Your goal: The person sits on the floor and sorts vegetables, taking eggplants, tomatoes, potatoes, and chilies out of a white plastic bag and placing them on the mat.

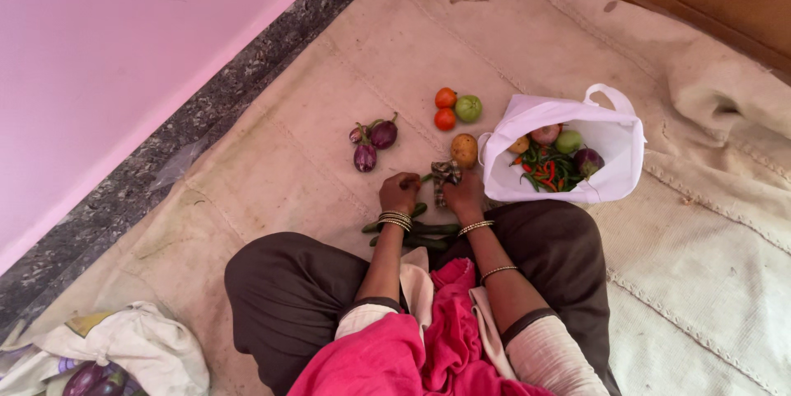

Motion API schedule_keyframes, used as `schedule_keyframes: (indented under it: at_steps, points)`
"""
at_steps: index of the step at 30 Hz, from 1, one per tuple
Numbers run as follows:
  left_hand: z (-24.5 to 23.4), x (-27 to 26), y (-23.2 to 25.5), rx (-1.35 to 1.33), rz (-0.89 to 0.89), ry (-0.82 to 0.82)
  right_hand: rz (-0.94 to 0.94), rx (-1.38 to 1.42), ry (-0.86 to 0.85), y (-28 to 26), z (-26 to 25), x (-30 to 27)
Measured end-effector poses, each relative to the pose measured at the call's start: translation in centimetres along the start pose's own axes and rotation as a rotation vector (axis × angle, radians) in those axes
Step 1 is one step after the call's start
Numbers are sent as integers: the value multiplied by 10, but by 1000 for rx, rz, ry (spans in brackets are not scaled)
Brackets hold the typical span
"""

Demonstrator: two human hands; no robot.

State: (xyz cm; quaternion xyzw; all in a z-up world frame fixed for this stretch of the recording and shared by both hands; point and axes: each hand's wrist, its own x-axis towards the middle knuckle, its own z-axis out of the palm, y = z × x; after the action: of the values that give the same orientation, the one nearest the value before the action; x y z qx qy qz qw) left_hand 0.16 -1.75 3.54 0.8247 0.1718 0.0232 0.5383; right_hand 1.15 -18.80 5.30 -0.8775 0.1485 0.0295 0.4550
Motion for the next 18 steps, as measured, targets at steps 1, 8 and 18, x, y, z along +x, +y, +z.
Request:
schedule_keyframes:
  at_steps: [1, 8, 18]
  points:
    - [-1, -1, 5, 31, 33, 3, -85, -38, 27, 2, 7, 3]
    - [-31, -22, 40, 367, 87, 98, -168, -23, 46, 5, 13, 1]
    - [-58, -57, 65, 662, -132, -176, -187, 91, 8, 0, -2, -17]
